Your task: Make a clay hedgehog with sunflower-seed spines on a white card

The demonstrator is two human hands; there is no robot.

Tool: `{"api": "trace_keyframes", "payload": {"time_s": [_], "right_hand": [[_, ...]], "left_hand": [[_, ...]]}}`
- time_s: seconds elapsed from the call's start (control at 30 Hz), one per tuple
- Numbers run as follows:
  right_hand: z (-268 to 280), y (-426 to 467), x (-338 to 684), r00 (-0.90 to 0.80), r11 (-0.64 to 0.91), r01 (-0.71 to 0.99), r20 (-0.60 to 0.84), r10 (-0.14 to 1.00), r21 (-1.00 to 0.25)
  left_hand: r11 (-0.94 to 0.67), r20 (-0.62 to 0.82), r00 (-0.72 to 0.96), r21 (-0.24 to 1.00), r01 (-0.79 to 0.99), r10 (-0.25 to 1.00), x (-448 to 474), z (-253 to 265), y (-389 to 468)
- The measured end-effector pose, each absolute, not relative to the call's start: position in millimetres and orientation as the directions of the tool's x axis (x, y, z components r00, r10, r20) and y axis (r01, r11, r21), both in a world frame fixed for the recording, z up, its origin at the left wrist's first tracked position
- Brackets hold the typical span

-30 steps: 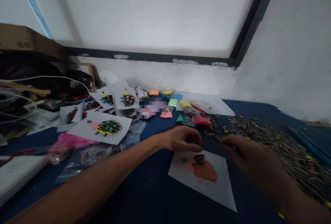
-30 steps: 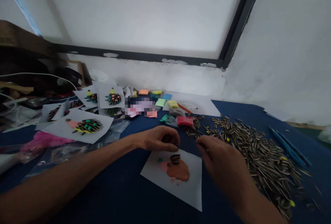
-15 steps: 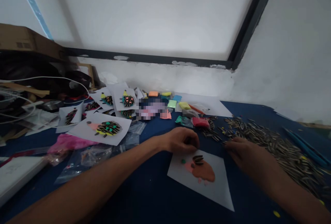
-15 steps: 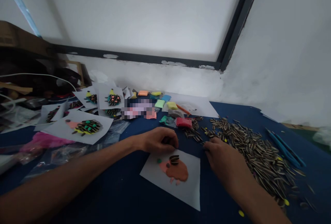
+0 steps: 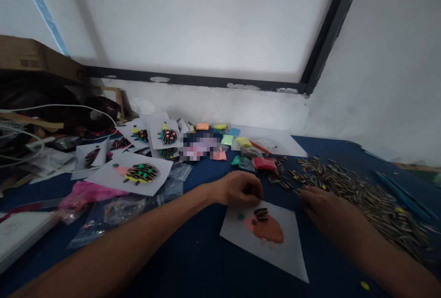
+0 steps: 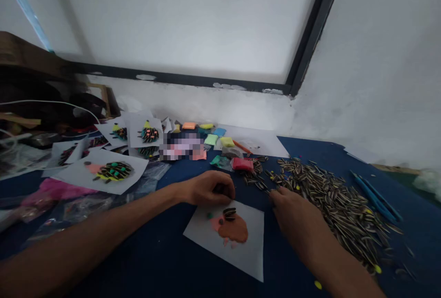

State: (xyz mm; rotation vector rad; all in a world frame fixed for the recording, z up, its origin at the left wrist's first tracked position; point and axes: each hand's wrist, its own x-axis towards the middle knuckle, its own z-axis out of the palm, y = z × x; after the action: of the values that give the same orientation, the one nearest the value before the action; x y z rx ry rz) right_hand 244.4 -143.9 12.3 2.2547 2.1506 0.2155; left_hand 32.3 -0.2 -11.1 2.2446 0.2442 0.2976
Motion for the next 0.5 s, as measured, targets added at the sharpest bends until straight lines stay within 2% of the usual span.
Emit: {"api": "trace_keyframes", "payload": {"time_s": [0.13, 0.2, 0.37, 0.43, 0.5], "right_hand": [[15, -144, 236, 0.080, -0.091, 0.991, 0.107, 0.991, 0.101], [17, -145, 231, 0.089, -0.094, 0.995, 0.123, 0.988, 0.032], [24, -149, 218, -0.011, 0.075, 0.940, 0.189, 0.982, -0.333], [26, -152, 214, -0.032, 0.102, 0.881, 0.158, 0.987, -0.461], [27, -154, 211, -0.042, 0.091, 0.841, 0.103, 0.994, -0.533]], "left_hand": [[-0.625, 0.112, 0.948, 0.773, 0.106, 0.300, 32, -9, -2], [-0.632, 0.114, 0.947, 0.767, 0.108, 0.301, 32, -8, -2], [-0.637, 0.115, 0.948, 0.763, 0.107, 0.297, 33, -4, -2], [-0.632, 0.119, 0.950, 0.769, 0.095, 0.288, 33, -5, -1], [-0.626, 0.124, 0.951, 0.775, 0.087, 0.285, 34, -6, -1]]}}
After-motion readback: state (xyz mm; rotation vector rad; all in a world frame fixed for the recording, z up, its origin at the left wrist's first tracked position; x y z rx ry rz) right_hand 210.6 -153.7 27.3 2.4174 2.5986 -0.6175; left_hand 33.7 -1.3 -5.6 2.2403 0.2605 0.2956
